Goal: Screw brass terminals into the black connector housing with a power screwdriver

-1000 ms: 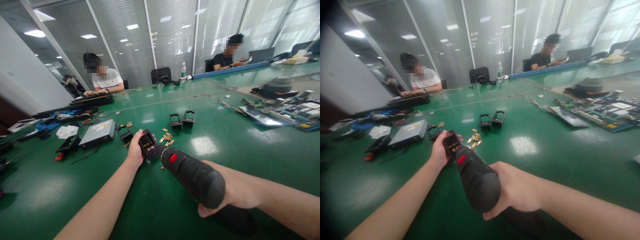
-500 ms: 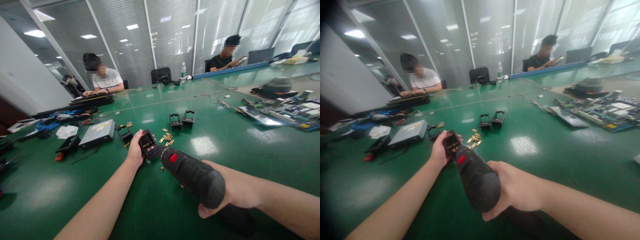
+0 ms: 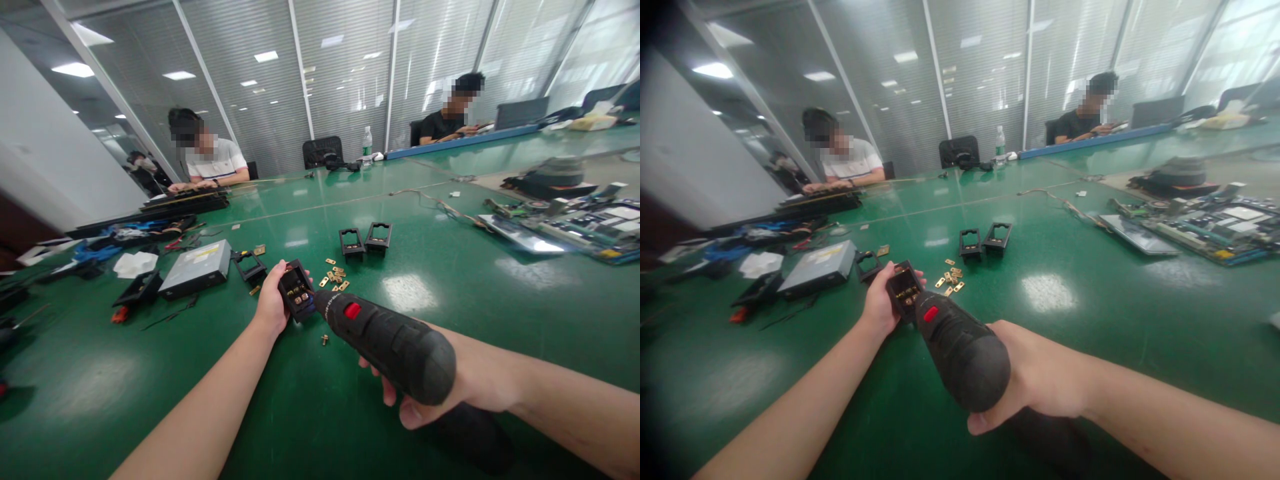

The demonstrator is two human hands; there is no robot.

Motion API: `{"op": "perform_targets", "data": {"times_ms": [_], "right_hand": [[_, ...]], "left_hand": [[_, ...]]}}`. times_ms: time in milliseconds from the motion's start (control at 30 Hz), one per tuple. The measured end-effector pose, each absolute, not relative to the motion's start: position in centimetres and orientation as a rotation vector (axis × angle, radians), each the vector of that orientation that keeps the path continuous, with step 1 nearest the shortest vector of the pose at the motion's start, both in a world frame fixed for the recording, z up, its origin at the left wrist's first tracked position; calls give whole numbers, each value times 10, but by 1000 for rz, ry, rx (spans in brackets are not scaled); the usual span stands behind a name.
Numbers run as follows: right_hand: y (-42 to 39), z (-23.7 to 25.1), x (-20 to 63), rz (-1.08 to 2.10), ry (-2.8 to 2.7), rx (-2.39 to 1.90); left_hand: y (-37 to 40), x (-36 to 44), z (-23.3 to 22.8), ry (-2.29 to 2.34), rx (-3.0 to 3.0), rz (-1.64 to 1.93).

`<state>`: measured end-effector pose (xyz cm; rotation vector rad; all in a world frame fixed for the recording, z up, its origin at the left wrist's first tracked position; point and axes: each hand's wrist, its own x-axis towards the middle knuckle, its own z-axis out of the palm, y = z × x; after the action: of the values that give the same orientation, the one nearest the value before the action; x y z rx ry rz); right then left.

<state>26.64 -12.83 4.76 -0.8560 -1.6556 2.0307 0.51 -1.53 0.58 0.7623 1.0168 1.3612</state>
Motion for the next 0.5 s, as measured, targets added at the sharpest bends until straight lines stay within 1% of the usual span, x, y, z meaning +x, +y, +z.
{"op": "perform_targets", "data": {"times_ms": [500], "right_hand": [[-129, 54, 263, 1998, -1715, -898]], "left_hand": [[-15, 3, 4, 1010, 757, 1358]]}}
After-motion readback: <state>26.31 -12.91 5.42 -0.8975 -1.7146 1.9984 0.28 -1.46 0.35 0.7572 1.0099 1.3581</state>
